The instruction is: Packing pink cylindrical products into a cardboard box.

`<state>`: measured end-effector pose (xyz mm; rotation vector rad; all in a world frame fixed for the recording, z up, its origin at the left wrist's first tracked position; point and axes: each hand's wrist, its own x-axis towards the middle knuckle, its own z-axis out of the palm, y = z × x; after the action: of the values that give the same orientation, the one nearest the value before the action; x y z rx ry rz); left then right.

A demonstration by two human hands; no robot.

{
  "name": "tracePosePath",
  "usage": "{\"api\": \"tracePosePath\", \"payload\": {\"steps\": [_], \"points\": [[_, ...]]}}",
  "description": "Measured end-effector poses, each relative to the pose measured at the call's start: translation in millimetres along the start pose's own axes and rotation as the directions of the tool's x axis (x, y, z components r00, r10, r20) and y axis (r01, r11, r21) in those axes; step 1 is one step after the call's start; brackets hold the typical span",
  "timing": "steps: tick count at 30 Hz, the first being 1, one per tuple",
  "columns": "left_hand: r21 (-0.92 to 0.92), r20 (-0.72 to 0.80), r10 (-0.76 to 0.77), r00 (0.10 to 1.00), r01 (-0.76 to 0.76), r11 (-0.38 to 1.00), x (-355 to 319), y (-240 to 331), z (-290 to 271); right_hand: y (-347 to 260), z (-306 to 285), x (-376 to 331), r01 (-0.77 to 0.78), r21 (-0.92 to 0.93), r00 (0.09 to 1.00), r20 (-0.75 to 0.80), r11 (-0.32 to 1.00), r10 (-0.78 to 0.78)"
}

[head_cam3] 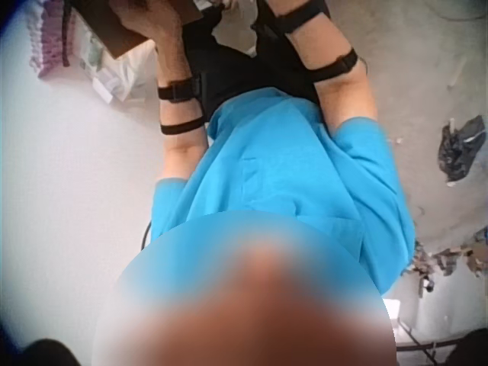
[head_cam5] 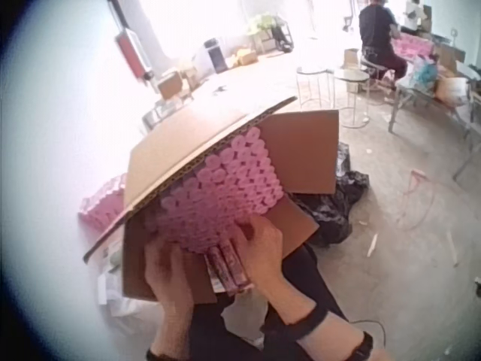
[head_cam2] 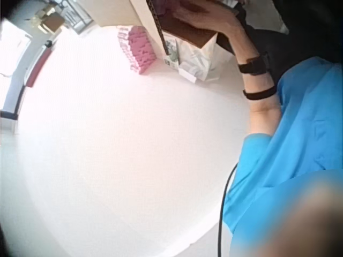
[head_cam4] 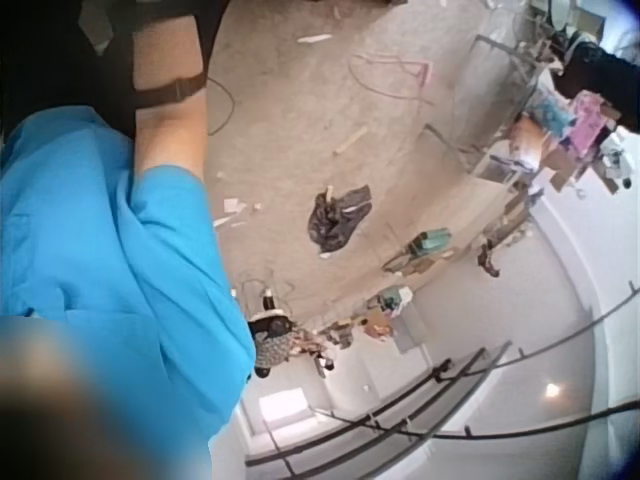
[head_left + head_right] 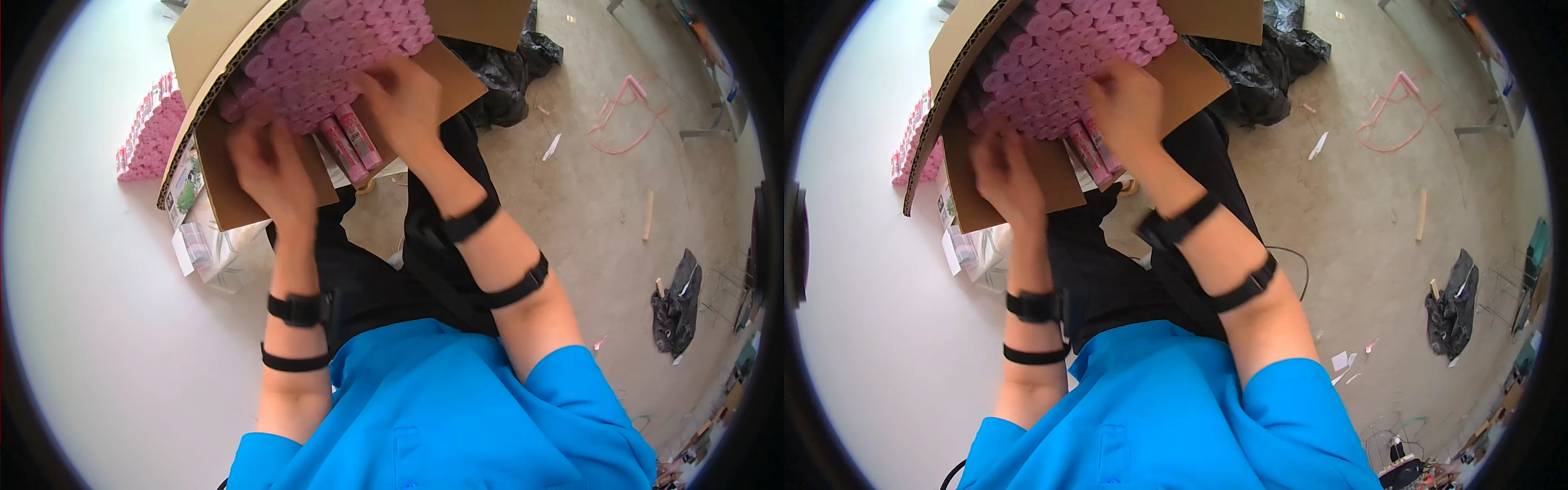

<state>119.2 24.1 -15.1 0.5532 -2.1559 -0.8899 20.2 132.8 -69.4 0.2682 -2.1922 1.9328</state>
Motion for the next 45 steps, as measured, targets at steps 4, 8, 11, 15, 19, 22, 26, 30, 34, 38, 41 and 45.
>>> {"api": "tracePosePath", "payload": {"steps": [4,8,11,15,19,22,26,30,34,38,41,45], "points": [[0.158,0.329,-0.190,0.925,0.144,0.977,-96.5,-48.6,-1.7,54.9,-39.2,-71.5,-0.099,-0.209,0.984,0.122,0.973,0.127],[0.122,0.319,-0.394,0.862,0.375,0.919,-108.9,-65.9,15.8,47.5,-21.2,-95.4,-0.108,-0.229,0.960,0.228,0.967,0.161],[0.230,0.320,-0.377,0.869,0.315,0.921,-98.9,-72.4,34.8,35.8,1.4,-89.6,-0.137,-0.340,0.934,0.270,0.930,0.236],[0.364,0.355,-0.374,0.857,0.242,0.899,-96.2,-82.0,39.0,38.6,8.0,-84.6,-0.184,-0.445,0.896,0.290,0.876,0.336],[0.446,0.357,-0.456,0.815,0.280,0.850,-99.4,-66.9,36.1,42.6,-4.9,-84.4,-0.232,-0.364,0.866,0.344,0.902,0.362],[0.333,0.297,-0.358,0.885,0.255,0.908,-98.6,-68.3,41.5,38.9,-9.3,-88.5,-0.343,-0.359,0.853,0.268,0.868,0.448],[0.418,0.306,-0.288,0.908,0.144,0.897,-96.3,-65.6,50.1,39.1,-10.4,-97.7,-0.113,-0.330,0.957,0.219,0.937,0.192],[0.396,0.361,-0.235,0.902,0.080,0.915,-98.2,-72.9,52.1,44.8,-18.0,-92.7,0.023,-0.365,0.930,0.348,0.931,0.114],[0.310,0.252,-0.296,0.921,0.212,0.927,-101.3,-67.6,57.3,45.6,-20.4,-86.9,-0.014,-0.392,0.922,0.351,0.920,0.164],[0.375,0.200,-0.338,0.919,0.247,0.893,-97.8,-54.1,65.9,47.7,-25.5,-91.1,0.069,-0.370,0.957,0.288,0.927,0.044],[0.451,0.257,-0.407,0.876,0.264,0.853,-92.3,-62.1,69.8,53.5,-27.4,-91.1,0.121,-0.384,0.951,0.310,0.916,0.004],[0.171,0.320,-0.567,0.759,0.542,0.823,-92.7,-80.6,61.8,60.1,-27.7,-94.0,0.071,-0.322,0.970,0.242,0.944,0.010]]}}
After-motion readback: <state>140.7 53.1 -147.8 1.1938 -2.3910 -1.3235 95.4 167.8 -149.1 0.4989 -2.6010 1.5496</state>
